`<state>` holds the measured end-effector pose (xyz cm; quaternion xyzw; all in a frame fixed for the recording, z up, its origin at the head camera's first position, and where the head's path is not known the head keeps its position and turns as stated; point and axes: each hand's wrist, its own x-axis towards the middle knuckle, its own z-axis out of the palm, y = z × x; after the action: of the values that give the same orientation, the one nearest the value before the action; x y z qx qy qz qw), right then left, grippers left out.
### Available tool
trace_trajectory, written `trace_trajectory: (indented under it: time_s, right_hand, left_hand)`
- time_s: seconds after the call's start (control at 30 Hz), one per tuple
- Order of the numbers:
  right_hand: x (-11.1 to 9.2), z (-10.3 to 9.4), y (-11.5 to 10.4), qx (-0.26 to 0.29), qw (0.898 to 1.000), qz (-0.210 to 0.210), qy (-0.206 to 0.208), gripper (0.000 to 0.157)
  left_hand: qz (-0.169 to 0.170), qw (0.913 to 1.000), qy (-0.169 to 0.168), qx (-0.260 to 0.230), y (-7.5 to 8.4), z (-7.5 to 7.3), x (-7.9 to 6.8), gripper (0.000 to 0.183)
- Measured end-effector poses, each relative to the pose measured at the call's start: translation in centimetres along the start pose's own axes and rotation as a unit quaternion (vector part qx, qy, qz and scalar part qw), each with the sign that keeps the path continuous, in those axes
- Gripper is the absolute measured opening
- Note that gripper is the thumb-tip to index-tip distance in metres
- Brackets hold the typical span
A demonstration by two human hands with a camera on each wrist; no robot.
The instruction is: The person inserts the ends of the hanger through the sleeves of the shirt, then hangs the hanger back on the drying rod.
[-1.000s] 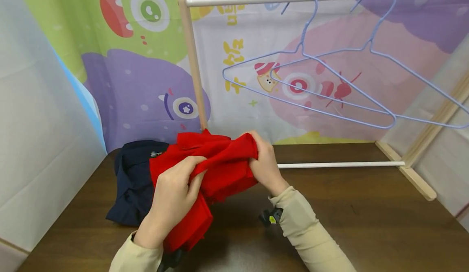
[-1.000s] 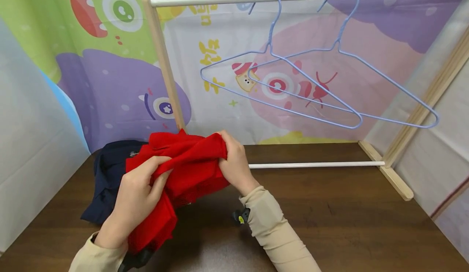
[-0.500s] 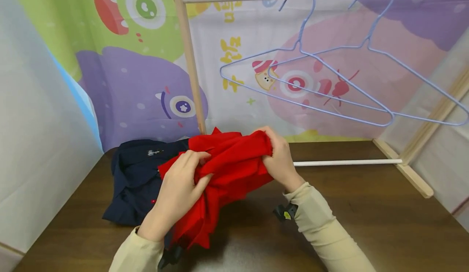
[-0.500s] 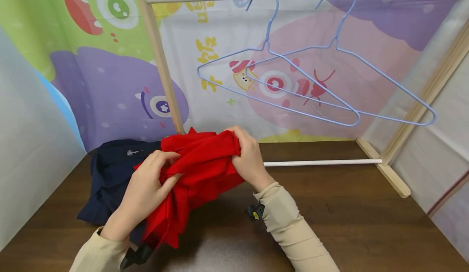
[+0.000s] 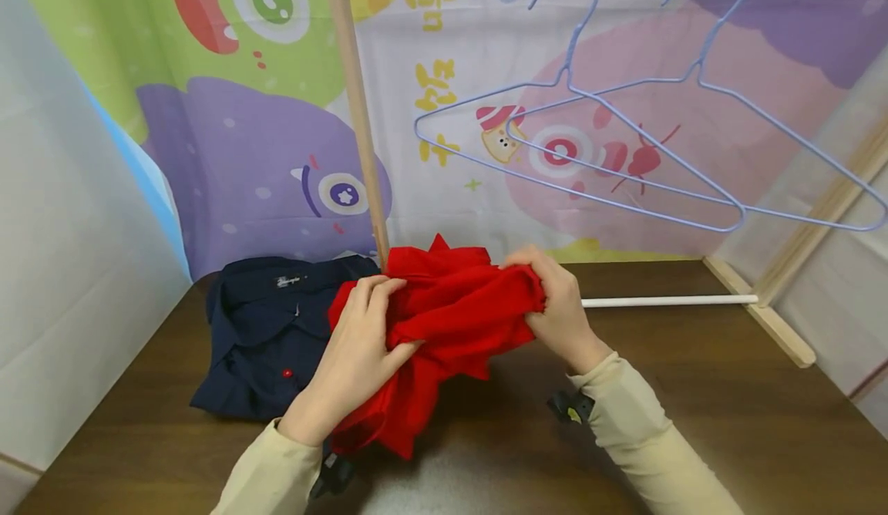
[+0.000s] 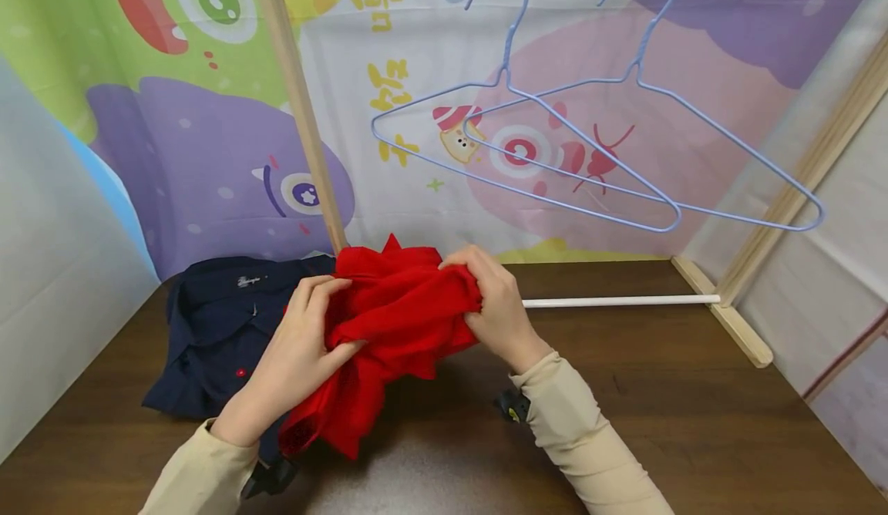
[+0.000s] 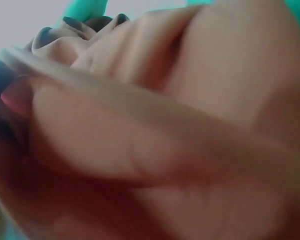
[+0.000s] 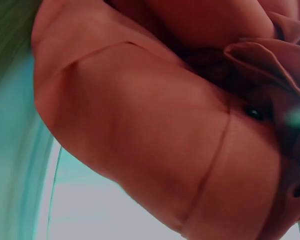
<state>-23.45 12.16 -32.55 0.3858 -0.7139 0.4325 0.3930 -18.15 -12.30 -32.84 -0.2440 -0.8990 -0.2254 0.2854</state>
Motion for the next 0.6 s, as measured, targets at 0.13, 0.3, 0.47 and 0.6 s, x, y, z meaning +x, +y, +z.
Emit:
trace_trajectory:
  time_s: [0.13, 0.3, 0.47, 0.6]
  right_hand:
    - [-0.4, -0.5, -0.4, 0.007, 0.998, -0.057, 0.0, 0.024]
    - [-1.2, -1.0, -1.0, -0.005, 0.993, -0.115, -0.021, 0.014]
    - [-2.4, -1.5, -1.2, -0.022, 0.989, -0.136, -0.056, 0.018]
    - [-3.5, -1.9, -1.1, -0.036, 0.985, -0.147, -0.088, 0.02]
  left_hand:
    - [0.01, 0.9999, 0.002, -0.013, 0.1, 0.6, -0.1, 0.069]
    - [0.011, 0.9999, 0.002, 0.0, 0.3, 0.9, -0.2, 0.068]
    - [0.009, 0.9995, -0.017, 0.024, 0.3, 1.1, -0.3, 0.058]
    - [0.018, 0.9987, -0.041, 0.023, 0.2, 1.5, -0.5, 0.047]
